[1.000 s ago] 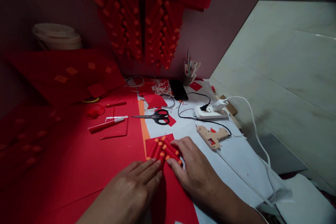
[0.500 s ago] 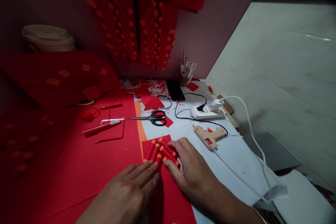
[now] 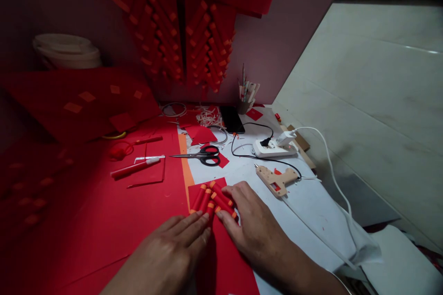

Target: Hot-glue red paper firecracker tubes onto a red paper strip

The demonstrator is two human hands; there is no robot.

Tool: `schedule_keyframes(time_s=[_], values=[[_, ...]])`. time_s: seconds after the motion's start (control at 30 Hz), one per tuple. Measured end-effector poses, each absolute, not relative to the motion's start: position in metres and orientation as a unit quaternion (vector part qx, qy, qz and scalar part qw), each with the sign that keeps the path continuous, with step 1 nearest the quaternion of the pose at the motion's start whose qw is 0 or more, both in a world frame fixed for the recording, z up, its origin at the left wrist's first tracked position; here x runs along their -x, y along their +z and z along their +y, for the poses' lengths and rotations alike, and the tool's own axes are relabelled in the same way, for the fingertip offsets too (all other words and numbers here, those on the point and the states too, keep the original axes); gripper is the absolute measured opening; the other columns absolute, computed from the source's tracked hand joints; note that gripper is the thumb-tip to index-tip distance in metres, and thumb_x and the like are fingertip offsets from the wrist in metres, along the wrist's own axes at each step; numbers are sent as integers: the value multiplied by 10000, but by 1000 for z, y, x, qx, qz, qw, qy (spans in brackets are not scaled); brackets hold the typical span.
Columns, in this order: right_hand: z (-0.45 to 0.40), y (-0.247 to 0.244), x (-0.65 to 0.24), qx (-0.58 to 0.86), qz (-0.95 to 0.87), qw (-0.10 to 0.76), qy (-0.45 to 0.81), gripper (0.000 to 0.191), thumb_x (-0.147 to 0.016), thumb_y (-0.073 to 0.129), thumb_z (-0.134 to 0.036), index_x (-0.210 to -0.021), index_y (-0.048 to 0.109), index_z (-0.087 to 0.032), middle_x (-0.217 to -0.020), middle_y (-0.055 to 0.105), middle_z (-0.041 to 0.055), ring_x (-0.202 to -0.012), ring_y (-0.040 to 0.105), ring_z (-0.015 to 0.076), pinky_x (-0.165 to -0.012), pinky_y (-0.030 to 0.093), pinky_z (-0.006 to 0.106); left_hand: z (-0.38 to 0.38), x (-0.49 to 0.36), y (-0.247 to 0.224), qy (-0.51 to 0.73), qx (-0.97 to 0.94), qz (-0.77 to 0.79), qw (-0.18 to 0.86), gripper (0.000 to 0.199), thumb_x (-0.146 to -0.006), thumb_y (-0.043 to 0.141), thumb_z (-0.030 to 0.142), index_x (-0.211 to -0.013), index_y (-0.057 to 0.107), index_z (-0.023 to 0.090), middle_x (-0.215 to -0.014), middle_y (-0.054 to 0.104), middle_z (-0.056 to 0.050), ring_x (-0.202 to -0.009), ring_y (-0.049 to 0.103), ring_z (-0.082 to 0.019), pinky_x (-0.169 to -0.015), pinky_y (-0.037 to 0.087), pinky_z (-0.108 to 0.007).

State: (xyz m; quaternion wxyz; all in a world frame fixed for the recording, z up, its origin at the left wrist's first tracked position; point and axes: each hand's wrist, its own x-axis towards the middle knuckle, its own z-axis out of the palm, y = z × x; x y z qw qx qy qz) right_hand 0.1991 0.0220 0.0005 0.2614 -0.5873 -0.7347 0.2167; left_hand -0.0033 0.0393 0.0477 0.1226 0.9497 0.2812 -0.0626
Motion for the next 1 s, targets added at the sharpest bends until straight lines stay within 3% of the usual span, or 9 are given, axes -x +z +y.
schedule_keyframes(time_s=[0.57, 0.73, 0.9, 1.0], values=[[21, -1, -199, 589, -736, 261, 209, 316, -946, 495, -242, -1239, 583, -160, -1104, 593, 122, -1011, 583, 290, -889, 533, 485, 38, 3, 48, -52, -946, 292, 131, 658, -707, 435, -14, -1311, 670, 97, -1384, 574, -155, -1219, 646, -335, -1017, 530, -484], [22, 3, -199, 587, -729, 276, 216, 297, -955, 491, -257, -1220, 593, -168, -1102, 601, 119, -1014, 590, 288, -880, 530, 480, 38, 5, 44, -20, -944, 300, 136, 675, -682, 467, -6, -1302, 688, 140, -1376, 603, -137, -1196, 673, -315, -1019, 551, -429], [23, 12, -202, 597, -699, 340, 200, 270, -984, 505, -324, -1193, 598, -179, -1032, 620, 94, -876, 612, 232, -786, 545, 407, 37, 4, 42, 0, -952, 279, 127, 637, -687, 426, -44, -1251, 705, 56, -1332, 640, -190, -1149, 696, -370, -970, 588, -510], [23, 15, -203, 596, -694, 363, 177, 228, -989, 485, -276, -1157, 605, -180, -973, 629, 73, -794, 609, 198, -746, 541, 370, 36, 4, 42, 21, -949, 285, 134, 625, -695, 429, -47, -1231, 722, 85, -1319, 664, -170, -1146, 705, -349, -981, 586, -493]])
